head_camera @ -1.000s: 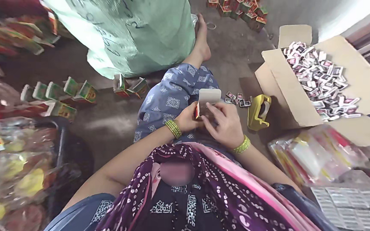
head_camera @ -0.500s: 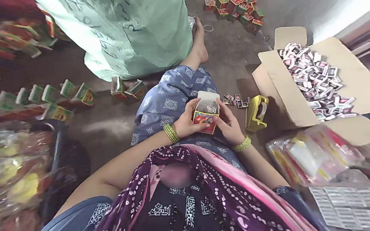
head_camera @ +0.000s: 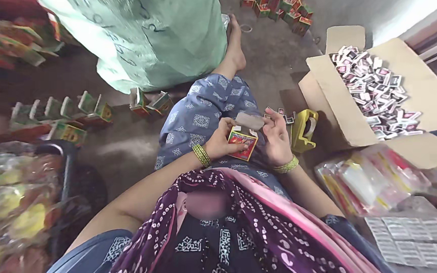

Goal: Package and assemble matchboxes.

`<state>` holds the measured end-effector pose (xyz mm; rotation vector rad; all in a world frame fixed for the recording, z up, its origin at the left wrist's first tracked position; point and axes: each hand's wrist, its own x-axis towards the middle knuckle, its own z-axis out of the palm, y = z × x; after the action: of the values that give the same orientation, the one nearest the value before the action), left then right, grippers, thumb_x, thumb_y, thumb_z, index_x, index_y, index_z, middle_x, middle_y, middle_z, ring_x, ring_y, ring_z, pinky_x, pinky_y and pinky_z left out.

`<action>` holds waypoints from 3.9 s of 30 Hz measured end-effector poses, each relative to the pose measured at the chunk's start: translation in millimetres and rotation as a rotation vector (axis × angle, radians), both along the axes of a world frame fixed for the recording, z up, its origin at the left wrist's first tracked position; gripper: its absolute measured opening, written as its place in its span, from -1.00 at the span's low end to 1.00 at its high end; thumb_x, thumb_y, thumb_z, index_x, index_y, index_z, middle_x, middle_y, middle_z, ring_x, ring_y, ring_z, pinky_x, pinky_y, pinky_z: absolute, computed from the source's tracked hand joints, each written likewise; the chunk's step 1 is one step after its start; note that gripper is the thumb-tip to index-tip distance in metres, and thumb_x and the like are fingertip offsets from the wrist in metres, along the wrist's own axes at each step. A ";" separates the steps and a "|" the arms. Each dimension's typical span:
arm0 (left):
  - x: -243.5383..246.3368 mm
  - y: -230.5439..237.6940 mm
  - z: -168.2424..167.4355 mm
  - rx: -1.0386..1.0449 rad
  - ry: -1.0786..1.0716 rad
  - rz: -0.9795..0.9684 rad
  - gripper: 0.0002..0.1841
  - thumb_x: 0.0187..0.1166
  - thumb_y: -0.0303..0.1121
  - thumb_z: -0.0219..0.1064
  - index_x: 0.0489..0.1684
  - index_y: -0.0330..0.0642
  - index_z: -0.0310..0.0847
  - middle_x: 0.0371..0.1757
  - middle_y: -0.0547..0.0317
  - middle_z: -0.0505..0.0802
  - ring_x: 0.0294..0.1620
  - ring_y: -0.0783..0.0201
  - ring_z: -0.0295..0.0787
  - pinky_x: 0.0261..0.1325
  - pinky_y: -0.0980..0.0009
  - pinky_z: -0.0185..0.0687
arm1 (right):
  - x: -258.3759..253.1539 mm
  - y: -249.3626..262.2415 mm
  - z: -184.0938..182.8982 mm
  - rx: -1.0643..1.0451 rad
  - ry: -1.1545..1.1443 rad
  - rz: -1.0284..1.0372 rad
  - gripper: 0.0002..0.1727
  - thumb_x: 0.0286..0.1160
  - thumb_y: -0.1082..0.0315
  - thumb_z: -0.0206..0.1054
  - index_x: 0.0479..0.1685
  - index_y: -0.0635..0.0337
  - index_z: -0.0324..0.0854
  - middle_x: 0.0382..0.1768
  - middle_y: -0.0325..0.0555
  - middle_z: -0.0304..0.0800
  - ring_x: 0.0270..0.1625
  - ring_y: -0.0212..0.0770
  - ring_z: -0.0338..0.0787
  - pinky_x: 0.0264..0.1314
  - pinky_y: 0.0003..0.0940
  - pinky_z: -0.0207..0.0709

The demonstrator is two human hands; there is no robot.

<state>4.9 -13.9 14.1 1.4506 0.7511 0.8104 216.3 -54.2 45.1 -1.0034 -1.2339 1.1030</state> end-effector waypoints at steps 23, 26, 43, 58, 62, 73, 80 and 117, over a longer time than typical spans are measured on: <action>-2.0 0.1 -5.1 0.182 0.009 -0.113 -0.17 0.04 -0.33 0.80 0.38 -0.27 0.40 0.09 0.05 0.83 0.04 0.33 0.86 0.17 0.30 0.84 | 5.9 6.2 23.1 0.416 -0.689 0.200 -0.85 0.45 0.37 0.52 -0.11 0.20 0.90 -0.04 -0.12 0.94 0.09 -0.32 0.89 0.25 -0.33 0.78; -1.7 -0.2 -4.8 0.146 0.008 -0.121 -0.17 0.04 -0.36 0.79 0.38 -0.26 0.40 0.08 0.05 0.84 0.02 0.32 0.86 0.16 0.29 0.84 | 7.2 4.2 25.3 0.419 -0.772 0.260 -0.80 0.56 0.33 0.38 -0.06 0.14 0.90 0.05 -0.13 0.91 0.20 -0.30 0.83 0.33 -0.31 0.71; -0.1 -1.3 -11.2 0.071 0.045 -0.049 -0.18 0.10 -0.31 0.78 0.40 -0.20 0.35 0.03 0.05 0.86 -0.05 0.27 0.90 0.07 0.26 0.88 | -0.4 -31.3 -16.6 0.412 -0.639 -0.047 -0.73 0.64 0.48 0.31 0.19 0.34 0.78 0.18 0.02 0.90 0.27 -0.19 0.87 0.40 -0.22 0.75; -1.7 5.5 -16.2 0.098 -0.008 0.048 -0.64 0.67 -0.31 0.17 0.40 -0.13 0.42 0.07 0.13 0.83 -0.13 0.32 0.86 -0.07 0.28 0.85 | 205.2 -20.3 -26.8 -0.630 -0.911 -0.739 -0.55 0.61 0.27 0.35 0.41 0.30 0.63 0.36 0.25 0.72 0.47 0.15 0.67 0.59 0.19 0.41; 0.2 6.5 -16.4 0.102 -0.009 0.058 -0.67 0.71 -0.30 0.07 0.39 -0.09 0.43 0.14 0.17 0.80 -0.08 0.36 0.84 -0.03 0.30 0.84 | 230.1 -28.8 -49.6 -0.823 -0.924 -0.559 -0.46 0.70 0.11 0.30 0.51 0.28 0.55 0.43 0.35 0.64 0.55 0.29 0.58 0.61 0.31 0.33; -0.4 3.5 -14.0 0.074 -0.028 0.059 -0.70 0.73 -0.35 0.10 0.37 -0.06 0.44 0.04 0.18 0.83 -0.16 0.36 0.85 -0.11 0.35 0.85 | 240.0 -16.1 -70.1 -0.764 -0.695 -0.591 -0.49 0.42 0.12 0.58 0.32 0.18 0.71 0.16 0.13 0.85 0.25 0.09 0.80 0.43 0.17 0.56; -2.0 3.6 -13.0 0.065 -0.004 0.067 -0.70 0.75 -0.36 0.11 0.38 -0.07 0.44 0.05 0.16 0.83 -0.14 0.34 0.86 -0.07 0.31 0.85 | 219.2 -43.7 -46.0 -0.858 -0.417 -0.675 -0.60 0.38 0.06 0.60 0.13 0.02 0.81 -0.24 -0.21 0.76 -0.38 -0.37 0.57 -0.29 -0.35 0.50; 1.9 9.0 -22.4 0.303 0.041 0.173 -0.53 0.72 -0.06 0.20 0.33 -0.28 0.52 0.30 -0.04 0.69 0.13 0.28 0.75 0.16 0.27 0.76 | -33.9 9.8 11.3 -0.353 -0.030 -0.026 -0.78 0.60 0.24 0.38 -0.05 0.17 0.85 0.35 -0.13 0.78 0.37 -0.20 0.73 0.38 -0.15 0.63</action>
<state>6.8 -5.0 -8.4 1.6914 0.8187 1.0645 182.4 -44.4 56.4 -1.3006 -1.0662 1.3176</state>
